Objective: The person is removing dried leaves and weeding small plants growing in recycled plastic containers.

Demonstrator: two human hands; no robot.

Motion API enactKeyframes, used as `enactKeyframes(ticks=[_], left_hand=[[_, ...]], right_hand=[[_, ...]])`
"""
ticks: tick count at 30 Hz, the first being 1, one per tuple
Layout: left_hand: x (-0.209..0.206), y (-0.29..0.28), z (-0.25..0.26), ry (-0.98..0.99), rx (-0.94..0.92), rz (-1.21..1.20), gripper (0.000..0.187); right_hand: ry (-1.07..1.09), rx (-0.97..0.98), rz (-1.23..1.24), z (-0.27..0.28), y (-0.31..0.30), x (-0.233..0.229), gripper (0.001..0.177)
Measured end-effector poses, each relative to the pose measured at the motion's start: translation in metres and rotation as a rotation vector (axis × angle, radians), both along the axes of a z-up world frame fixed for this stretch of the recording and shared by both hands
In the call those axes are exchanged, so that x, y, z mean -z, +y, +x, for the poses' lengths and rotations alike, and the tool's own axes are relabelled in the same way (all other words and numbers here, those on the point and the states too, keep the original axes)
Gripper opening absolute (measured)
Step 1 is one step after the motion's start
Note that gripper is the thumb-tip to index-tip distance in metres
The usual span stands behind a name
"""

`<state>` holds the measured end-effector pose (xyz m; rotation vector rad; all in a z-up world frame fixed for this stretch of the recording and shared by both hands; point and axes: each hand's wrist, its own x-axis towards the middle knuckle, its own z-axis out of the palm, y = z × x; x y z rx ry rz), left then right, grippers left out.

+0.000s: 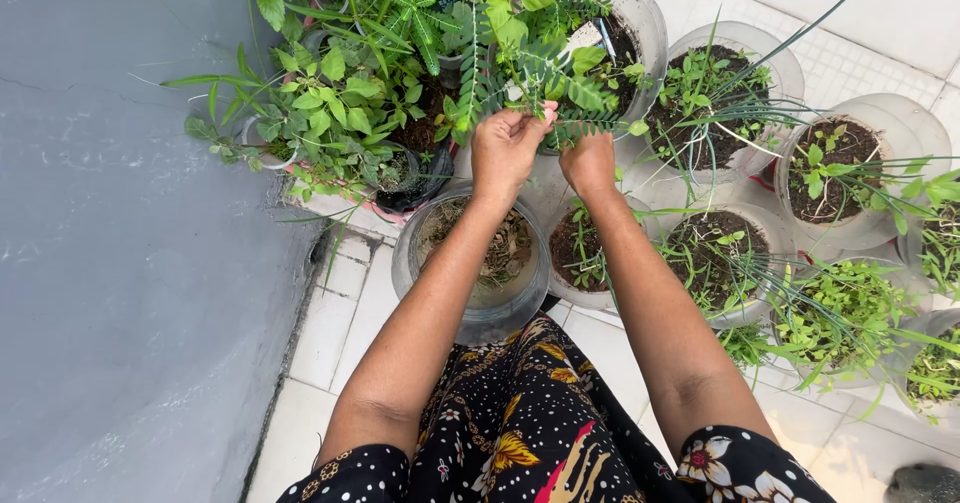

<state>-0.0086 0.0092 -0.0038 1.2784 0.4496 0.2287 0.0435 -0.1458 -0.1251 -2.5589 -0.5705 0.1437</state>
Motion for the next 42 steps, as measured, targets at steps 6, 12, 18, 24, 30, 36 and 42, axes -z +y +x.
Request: enactKeyframes(ticks=[6,12,18,24,30,36,42], left_hand=[[-0.001,0.004,0.008,-0.013,0.009,-0.047,0.015],[-0.039,0.011,0.009,-0.024,0.031,-0.112,0.019],[-0.073,0.018,0.000,-0.058,0.040,-0.122,0.021],[-0.122,0.033,-0.027,-0.096,0.074,-0.116,0.020],[-0.160,0.048,-0.055,-0.076,0.098,-0.065,0.021],[-0.140,0.048,-0.076,-0.028,0.077,-0.087,0.022],[-0.104,0.048,-0.101,0.054,0.049,-0.041,0.018]], right_hand=[[0.017,0.127,0.094,0.002,0.009,-0.040,0.017],[-0.024,0.170,0.193,-0.001,0.014,-0.074,0.007],[0.039,0.252,0.353,-0.018,0.025,-0.139,0.012],[-0.075,0.216,0.428,-0.050,0.027,-0.166,0.009],[0.020,0.224,0.505,-0.091,0.040,-0.193,0.018],[0.216,0.251,0.561,-0.128,0.052,-0.191,0.012],[0.351,0.225,0.539,-0.158,0.053,-0.170,0.015]])
